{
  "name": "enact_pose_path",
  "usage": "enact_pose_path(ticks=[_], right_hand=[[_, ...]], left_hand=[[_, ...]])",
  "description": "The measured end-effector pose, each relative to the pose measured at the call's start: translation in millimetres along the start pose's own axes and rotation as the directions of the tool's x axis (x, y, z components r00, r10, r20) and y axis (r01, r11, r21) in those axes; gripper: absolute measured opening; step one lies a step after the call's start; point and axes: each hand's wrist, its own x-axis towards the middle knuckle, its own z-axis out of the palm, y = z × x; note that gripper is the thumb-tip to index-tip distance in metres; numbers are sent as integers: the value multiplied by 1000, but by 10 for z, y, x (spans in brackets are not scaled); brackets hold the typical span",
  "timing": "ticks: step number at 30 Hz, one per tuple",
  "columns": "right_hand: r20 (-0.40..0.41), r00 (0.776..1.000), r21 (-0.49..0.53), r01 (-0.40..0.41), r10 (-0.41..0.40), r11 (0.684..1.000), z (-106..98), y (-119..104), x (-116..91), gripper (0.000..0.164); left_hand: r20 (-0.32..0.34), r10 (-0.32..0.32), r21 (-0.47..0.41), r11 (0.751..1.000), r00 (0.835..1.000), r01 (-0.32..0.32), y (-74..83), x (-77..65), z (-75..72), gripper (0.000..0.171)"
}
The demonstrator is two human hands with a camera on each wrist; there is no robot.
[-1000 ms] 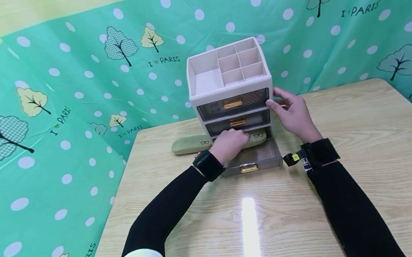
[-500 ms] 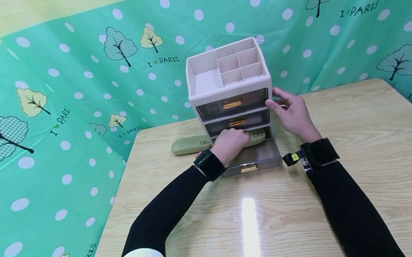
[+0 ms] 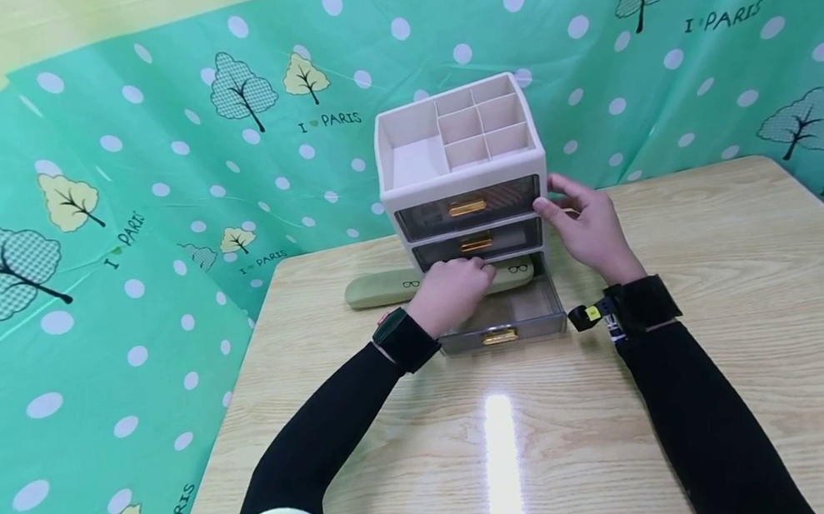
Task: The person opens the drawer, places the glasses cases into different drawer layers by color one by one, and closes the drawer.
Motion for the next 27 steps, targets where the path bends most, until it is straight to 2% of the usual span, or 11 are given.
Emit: enact_pose_path(ticks=[5, 15, 20, 27], right_hand=[[-1, 1000, 2, -2, 2, 1000, -3, 9, 7, 41], [7, 1000, -6, 3, -3, 1000, -9, 6, -6, 41], [7, 1000, -14, -3, 3, 1000, -15, 11, -6, 41], [8, 1000, -9, -5, 5, 1000, -8, 8, -3, 42]], left_hand=[[-97, -29, -68, 997, 995, 22, -98, -141, -9, 18], [-186, -93, -125, 990, 978, 70, -318, -490, -8, 19], [-199, -129, -132, 986, 971, 104, -442, -647, 21, 18], [-178, -224, -152, 968, 958, 199, -698, -817, 86, 19]])
